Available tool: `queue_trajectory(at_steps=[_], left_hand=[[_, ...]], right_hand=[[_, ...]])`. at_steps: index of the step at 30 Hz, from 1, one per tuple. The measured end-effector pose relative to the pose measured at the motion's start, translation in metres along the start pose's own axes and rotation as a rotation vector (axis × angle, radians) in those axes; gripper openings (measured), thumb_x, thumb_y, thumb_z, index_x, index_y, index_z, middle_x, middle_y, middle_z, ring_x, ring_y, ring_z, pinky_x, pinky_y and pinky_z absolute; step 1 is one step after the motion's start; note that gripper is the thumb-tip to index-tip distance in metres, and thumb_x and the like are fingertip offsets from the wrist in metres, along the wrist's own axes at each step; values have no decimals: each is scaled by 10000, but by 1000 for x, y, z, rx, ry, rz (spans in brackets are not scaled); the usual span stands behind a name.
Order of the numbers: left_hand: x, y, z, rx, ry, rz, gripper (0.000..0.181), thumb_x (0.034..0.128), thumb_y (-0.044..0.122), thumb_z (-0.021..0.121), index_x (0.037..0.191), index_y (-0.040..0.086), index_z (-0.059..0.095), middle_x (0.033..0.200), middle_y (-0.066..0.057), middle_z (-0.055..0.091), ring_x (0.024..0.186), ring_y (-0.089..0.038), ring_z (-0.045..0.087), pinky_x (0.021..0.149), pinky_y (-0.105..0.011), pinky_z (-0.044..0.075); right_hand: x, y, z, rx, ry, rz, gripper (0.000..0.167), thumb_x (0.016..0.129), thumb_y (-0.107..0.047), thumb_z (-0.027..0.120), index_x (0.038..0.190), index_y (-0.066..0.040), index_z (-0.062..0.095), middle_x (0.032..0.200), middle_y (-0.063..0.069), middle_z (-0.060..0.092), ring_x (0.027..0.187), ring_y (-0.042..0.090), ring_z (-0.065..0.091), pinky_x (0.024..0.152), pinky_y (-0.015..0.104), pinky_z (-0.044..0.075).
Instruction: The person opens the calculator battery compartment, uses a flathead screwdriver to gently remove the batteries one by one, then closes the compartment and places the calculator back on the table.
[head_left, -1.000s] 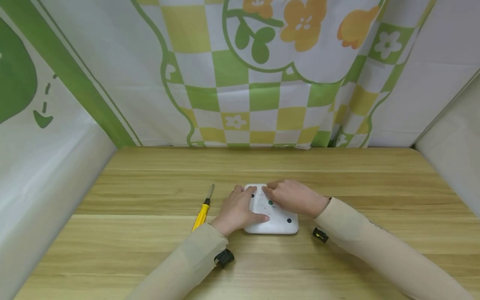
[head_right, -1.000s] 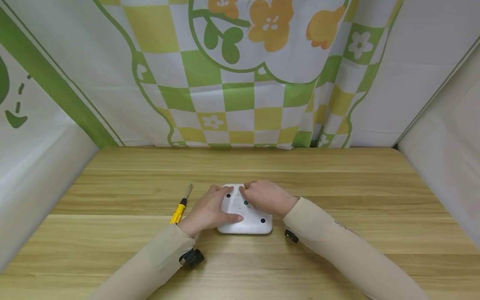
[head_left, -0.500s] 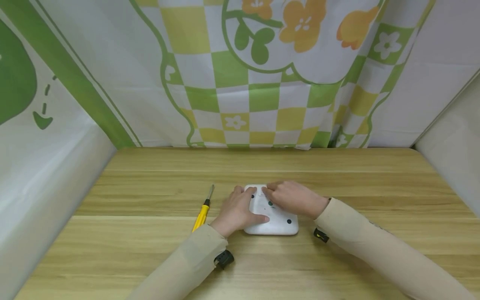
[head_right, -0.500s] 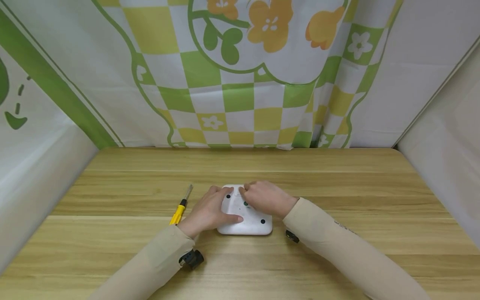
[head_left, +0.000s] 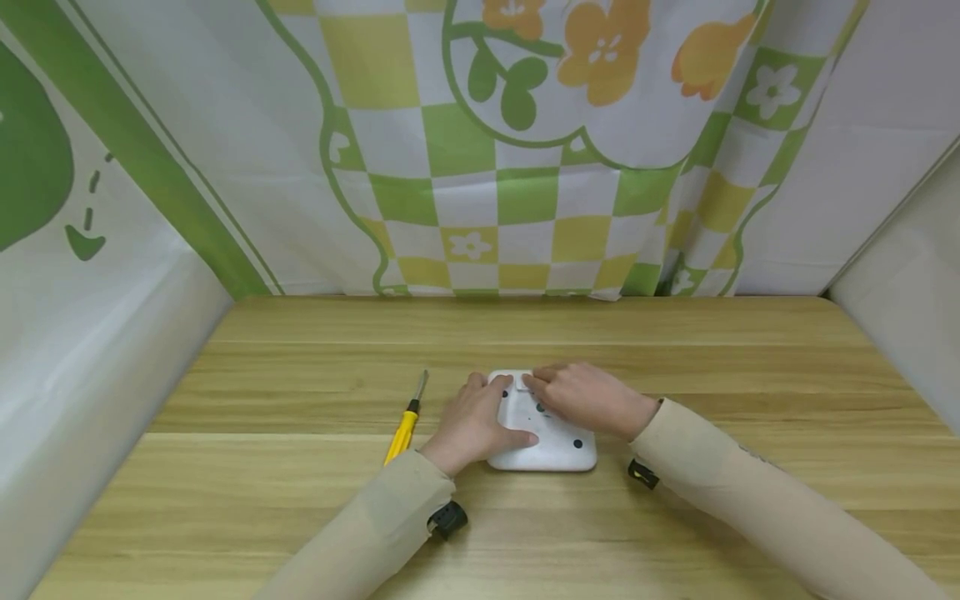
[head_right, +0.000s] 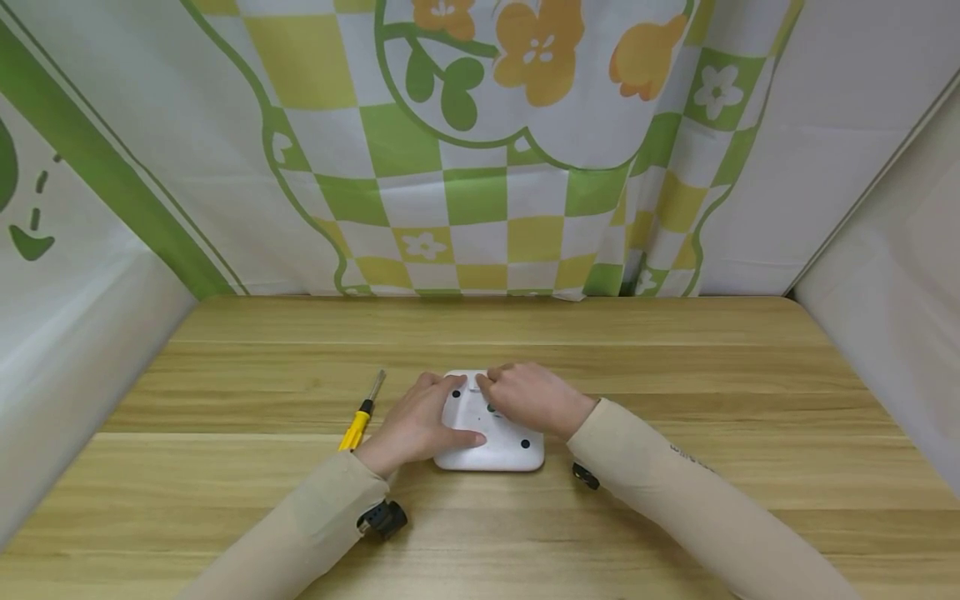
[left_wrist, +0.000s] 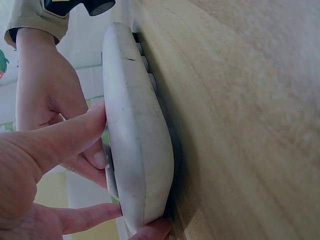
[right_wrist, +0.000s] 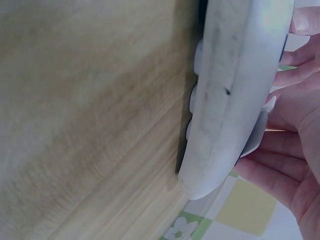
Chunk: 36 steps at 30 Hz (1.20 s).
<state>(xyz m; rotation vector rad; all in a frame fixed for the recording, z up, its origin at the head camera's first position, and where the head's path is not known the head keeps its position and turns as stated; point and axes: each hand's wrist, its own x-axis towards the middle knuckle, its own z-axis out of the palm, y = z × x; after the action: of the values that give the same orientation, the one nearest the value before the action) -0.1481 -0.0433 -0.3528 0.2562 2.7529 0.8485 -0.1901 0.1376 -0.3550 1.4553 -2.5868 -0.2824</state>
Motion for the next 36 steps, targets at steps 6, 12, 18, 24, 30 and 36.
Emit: queue_trajectory(at_steps=[6,12,18,24,30,36], left_hand=[[0,0,0,3,0,0,823,739,388,815,1406,68,454,1234,-193,480,1004,-281,500,880,-438,440],[0,0,1,1,0,6,825,737,388,817,1408,73,455,1251,-197,478,1013,-282,504,895,-444,438],[0,-1,0,3,0,7,808,738,391,816,1400,86,466,1250,-193,480,1013,-282,502,897,-443,436],[-1,-1,0,-12,4,13,809,738,380,817,1400,77,464,1241,-193,476,996,-276,492,882,-433,431],[-1,-1,0,-6,10,17,812,739,385,816,1403,77,462,1251,-194,474,1004,-282,492,886,-434,429],[-1,-1,0,8,10,23,819,740,394,813,1404,70,459,1253,-199,475,1007,-285,491,886,-438,431]], right_hand=[[-1,1,1,60,7,47,295,935,-113,599,1207,-7,641,1126,161,684,940,257,686,730,329,566],[-5,2,3,145,51,107,280,940,-134,593,1199,-45,654,1132,139,686,937,256,687,718,344,566],[-6,3,8,243,117,171,254,935,-113,598,1172,-44,660,1086,99,695,946,232,679,765,356,558],[-5,4,7,427,138,277,232,949,-105,578,1156,-52,668,1095,76,703,992,216,673,835,364,541],[-1,5,6,553,182,347,198,964,-109,561,1106,-50,685,1049,71,716,964,184,676,821,342,546],[1,7,6,619,194,379,177,963,-117,568,1068,-55,697,1021,63,715,930,154,665,802,326,547]])
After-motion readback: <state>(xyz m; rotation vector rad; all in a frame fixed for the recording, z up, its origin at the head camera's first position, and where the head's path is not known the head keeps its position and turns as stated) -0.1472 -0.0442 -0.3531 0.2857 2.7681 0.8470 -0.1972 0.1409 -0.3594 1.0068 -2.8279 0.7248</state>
